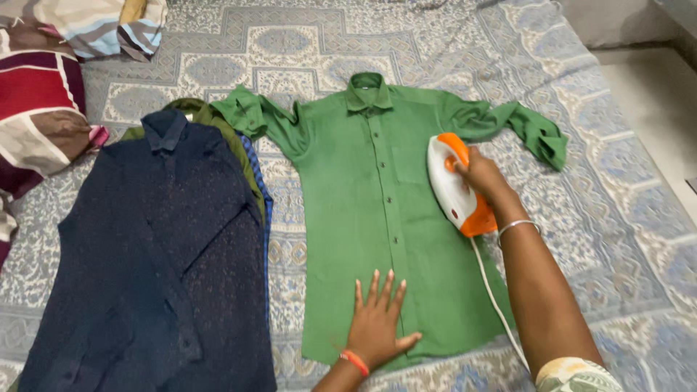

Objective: The person irons two shirts on a bed. They first smooth and iron a dark blue patterned shirt, then fold it. Next, they unfold and iron a green shirt, smoothing the front and back before folding it.

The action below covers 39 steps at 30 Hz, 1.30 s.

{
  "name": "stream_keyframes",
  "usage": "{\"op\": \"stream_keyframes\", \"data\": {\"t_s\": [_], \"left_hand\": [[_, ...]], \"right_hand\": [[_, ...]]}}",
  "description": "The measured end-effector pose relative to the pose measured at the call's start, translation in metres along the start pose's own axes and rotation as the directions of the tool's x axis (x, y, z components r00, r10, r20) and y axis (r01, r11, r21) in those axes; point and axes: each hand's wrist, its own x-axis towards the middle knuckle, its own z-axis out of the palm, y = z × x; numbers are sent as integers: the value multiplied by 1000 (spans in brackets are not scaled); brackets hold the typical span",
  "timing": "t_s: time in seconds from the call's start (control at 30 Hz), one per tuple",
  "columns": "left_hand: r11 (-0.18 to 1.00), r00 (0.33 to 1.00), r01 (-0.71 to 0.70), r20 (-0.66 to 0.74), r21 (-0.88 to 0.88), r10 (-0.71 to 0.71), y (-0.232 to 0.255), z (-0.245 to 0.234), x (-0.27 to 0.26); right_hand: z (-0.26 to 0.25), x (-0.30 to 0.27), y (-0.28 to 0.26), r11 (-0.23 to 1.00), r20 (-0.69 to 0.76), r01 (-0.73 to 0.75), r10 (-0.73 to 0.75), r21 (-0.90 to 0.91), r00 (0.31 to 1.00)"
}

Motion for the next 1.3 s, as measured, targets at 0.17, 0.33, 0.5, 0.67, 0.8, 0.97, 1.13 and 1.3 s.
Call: {"op": "stream_keyframes", "data": {"t_s": [0.17,0.33,0.5,0.67,0.8,0.97,1.13,1.3], "left_hand": [[1000,1000,4,-28,22,-4,3,0,-2],[998,999,3,-46,57,-1,4,-1,-6],[999,996,5,-85,50,-1,4,1,-6],[998,998,19,-61,58,-15,5,1,-7],[997,999,20,-38,72,-18,5,1,-5],[997,1000,25,-18,73,-24,4,1,-4],[998,998,20,-55,55,-17,2,5,-6],[1000,996,6,-89,20,-4,-2,10,-4]], "right_hand": [[-11,-108,-9,978,216,61,-104,197,971],[-24,-202,-18,991,407,57,-101,119,908],[-34,-266,-28,999,525,3,-25,43,851],[-32,-302,-23,998,597,43,-65,51,800],[-35,-325,-19,999,630,21,10,-42,777],[-57,-349,-5,997,641,-58,18,42,767],[-86,-369,42,977,418,-185,125,106,900],[-109,-386,118,922,-227,86,2,377,974]]}}
